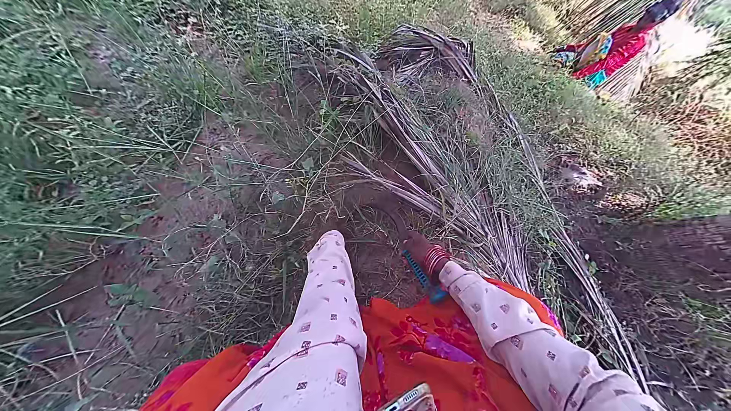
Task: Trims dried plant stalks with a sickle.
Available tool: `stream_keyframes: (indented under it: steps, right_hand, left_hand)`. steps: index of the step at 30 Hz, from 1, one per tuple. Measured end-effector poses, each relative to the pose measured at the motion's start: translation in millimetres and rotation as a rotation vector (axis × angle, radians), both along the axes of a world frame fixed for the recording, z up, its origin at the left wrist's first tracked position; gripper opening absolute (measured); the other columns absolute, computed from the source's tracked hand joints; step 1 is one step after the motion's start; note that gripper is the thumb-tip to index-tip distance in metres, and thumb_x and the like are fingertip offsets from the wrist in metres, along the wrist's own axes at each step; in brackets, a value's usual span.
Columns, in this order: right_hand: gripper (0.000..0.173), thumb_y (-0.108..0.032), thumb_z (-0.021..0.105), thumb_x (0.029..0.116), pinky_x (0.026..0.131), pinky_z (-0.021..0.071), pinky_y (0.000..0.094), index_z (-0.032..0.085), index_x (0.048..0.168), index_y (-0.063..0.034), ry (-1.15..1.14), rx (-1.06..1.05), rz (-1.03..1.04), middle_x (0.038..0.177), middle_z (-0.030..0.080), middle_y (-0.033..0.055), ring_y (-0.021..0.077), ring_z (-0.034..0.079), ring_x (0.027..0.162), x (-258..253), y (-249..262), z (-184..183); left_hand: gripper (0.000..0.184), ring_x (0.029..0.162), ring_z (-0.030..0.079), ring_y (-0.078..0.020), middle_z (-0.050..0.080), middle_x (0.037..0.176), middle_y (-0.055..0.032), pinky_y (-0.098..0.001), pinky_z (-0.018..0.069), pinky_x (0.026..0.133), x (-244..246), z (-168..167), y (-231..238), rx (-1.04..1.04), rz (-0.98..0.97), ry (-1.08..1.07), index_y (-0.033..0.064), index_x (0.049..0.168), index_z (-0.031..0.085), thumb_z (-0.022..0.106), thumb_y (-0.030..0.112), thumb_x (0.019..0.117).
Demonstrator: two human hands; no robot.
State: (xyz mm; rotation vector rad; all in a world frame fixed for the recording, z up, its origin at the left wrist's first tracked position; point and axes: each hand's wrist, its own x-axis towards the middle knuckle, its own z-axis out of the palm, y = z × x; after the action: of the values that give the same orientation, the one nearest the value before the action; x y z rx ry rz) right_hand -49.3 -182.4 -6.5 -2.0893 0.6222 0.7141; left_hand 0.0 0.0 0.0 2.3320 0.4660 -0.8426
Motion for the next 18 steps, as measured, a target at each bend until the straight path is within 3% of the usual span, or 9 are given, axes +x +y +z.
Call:
stream_keyframes:
  steps: [4, 11, 13, 15, 16, 17, 18]
  right_hand:
    - [0.035, -0.013, 0.032, 0.1125, 0.064, 0.0517, 0.027, 0.037, 0.145, -0.0028, -0.004, 0.094, -0.046, 0.095, 0.06, 0.0085, 0.0112, 0.059, 0.068, -2, 3, -10]
    - [0.043, -0.017, 0.031, 0.1127, 0.072, 0.0524, 0.0332, 0.03, 0.155, -0.0096, 0.121, -0.015, 0.155, 0.107, 0.061, 0.0116, 0.0155, 0.061, 0.077, -3, 15, -32]
    - [0.044, -0.017, 0.03, 0.1128, 0.074, 0.0523, 0.0348, 0.027, 0.157, -0.0102, 0.13, -0.041, 0.179, 0.109, 0.06, 0.0126, 0.0173, 0.061, 0.079, -4, 16, -24]
    - [0.042, -0.016, 0.03, 0.113, 0.073, 0.0523, 0.0345, 0.029, 0.155, -0.0103, 0.13, -0.054, 0.193, 0.107, 0.06, 0.0121, 0.017, 0.061, 0.079, -8, 13, -3]
    - [0.042, -0.016, 0.031, 0.1127, 0.075, 0.0531, 0.0356, 0.031, 0.154, -0.0092, 0.122, -0.066, 0.208, 0.108, 0.06, 0.0134, 0.0181, 0.062, 0.08, -11, 10, 11]
    - [0.041, -0.015, 0.032, 0.1125, 0.075, 0.0537, 0.0358, 0.033, 0.153, -0.0083, 0.108, -0.076, 0.226, 0.109, 0.06, 0.014, 0.0184, 0.062, 0.081, -16, 6, 25]
    - [0.041, -0.015, 0.032, 0.1126, 0.074, 0.0536, 0.0353, 0.033, 0.153, -0.0072, 0.088, -0.072, 0.224, 0.109, 0.06, 0.0144, 0.0183, 0.062, 0.081, -20, 2, 36]
  left_hand:
    - [0.049, 0.141, 0.051, -0.034, 0.052, 0.15, -0.024, -0.0496, 0.0427, 0.113, 11, -28, 30, 0.005, 0.035, 0.124, -0.0058, 0.141, 0.054, 0.054, 0.03, 0.1079]
    - [0.045, 0.144, 0.048, -0.0317, 0.049, 0.155, -0.0215, -0.0463, 0.04, 0.116, 2, -42, 38, -0.059, -0.029, 0.095, -0.0056, 0.144, 0.052, 0.047, 0.023, 0.11]
    - [0.048, 0.144, 0.048, -0.0326, 0.049, 0.155, -0.0208, -0.0484, 0.0406, 0.117, 16, -92, 32, -0.047, 0.043, 0.078, -0.0032, 0.146, 0.051, 0.05, 0.027, 0.1085]
    - [0.046, 0.125, 0.064, -0.0355, 0.066, 0.133, -0.0214, -0.0553, 0.0506, 0.105, 34, -164, 1, 0.159, 0.362, -0.148, -0.0015, 0.13, 0.066, 0.067, 0.029, 0.0958]
    - [0.048, 0.122, 0.066, -0.0362, 0.068, 0.13, -0.0216, -0.0565, 0.0516, 0.103, 35, -164, 1, 0.173, 0.411, -0.172, -0.0006, 0.13, 0.066, 0.068, 0.031, 0.0936]
    - [0.048, 0.124, 0.064, -0.0367, 0.066, 0.133, -0.0228, -0.0558, 0.051, 0.104, 28, -138, 13, 0.102, 0.376, -0.134, -0.0023, 0.131, 0.065, 0.067, 0.03, 0.0957]
    - [0.053, 0.14, 0.052, -0.0354, 0.052, 0.151, -0.0235, -0.0518, 0.0433, 0.114, 21, -87, 42, -0.079, 0.199, 0.069, -0.0035, 0.144, 0.052, 0.057, 0.032, 0.1054]
